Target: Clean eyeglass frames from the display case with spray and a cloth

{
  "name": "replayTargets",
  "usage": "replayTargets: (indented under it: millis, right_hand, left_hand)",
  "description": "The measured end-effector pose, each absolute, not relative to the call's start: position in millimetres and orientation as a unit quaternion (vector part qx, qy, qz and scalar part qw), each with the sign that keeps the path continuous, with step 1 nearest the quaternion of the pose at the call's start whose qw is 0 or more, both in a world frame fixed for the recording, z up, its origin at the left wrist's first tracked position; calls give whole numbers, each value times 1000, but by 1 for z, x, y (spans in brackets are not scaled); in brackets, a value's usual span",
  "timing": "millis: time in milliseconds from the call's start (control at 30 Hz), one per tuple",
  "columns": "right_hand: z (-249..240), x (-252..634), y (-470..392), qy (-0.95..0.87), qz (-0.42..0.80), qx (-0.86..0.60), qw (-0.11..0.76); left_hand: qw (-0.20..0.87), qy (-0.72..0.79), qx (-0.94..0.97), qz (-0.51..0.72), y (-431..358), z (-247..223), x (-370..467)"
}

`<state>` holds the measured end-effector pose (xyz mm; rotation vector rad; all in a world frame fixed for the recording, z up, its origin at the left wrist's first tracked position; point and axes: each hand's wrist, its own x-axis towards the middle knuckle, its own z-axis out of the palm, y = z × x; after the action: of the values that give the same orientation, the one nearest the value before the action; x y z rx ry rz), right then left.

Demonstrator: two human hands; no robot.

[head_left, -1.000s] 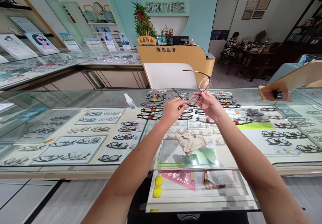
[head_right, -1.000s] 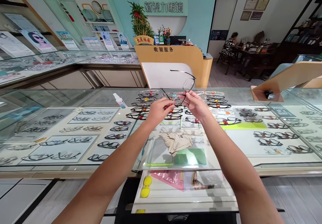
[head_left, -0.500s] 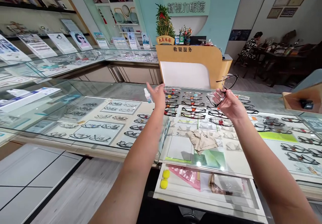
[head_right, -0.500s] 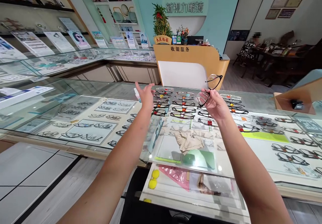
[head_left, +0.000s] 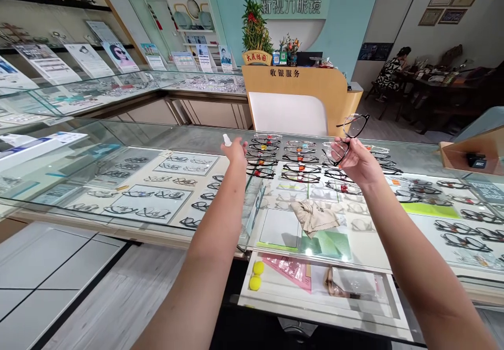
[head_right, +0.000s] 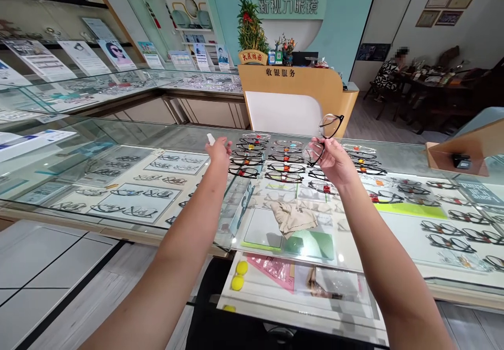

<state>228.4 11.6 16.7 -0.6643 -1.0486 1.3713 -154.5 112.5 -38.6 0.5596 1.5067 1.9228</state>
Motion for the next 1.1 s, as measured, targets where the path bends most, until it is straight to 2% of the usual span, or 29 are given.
replayTargets:
  millis: [133, 233, 367, 533, 667, 900, 1000, 1100]
  right_hand:
    - [18, 228, 11, -459, 589, -288, 600]
    - [19, 227, 10, -455, 595, -287, 597]
    - [18, 226, 10, -454, 602, -283, 593]
    - [17, 226, 9, -464, 599, -279, 590]
    - [17, 225, 8, -461, 602, -272, 593]
    - [17, 217, 5, -467, 620, -250, 579]
    - [17, 215, 3, -461, 630, -245, 574]
    - [18, 214, 1, -461, 631, -247, 574]
  left_hand:
    - [321, 553, 160, 752, 110, -32, -150]
    - [306, 530, 189, 768, 105, -19, -139]
    - [300, 493, 296, 761, 92, -3, -108]
    - [341, 419, 482, 690, 67, 3, -63]
    - [450, 358, 519, 632, 46, 4, -33]
    - [706, 222, 369, 562, 20, 17, -9]
    - [758, 179, 344, 524, 14, 21, -9]
    - [766, 172, 353, 510, 11, 21, -11]
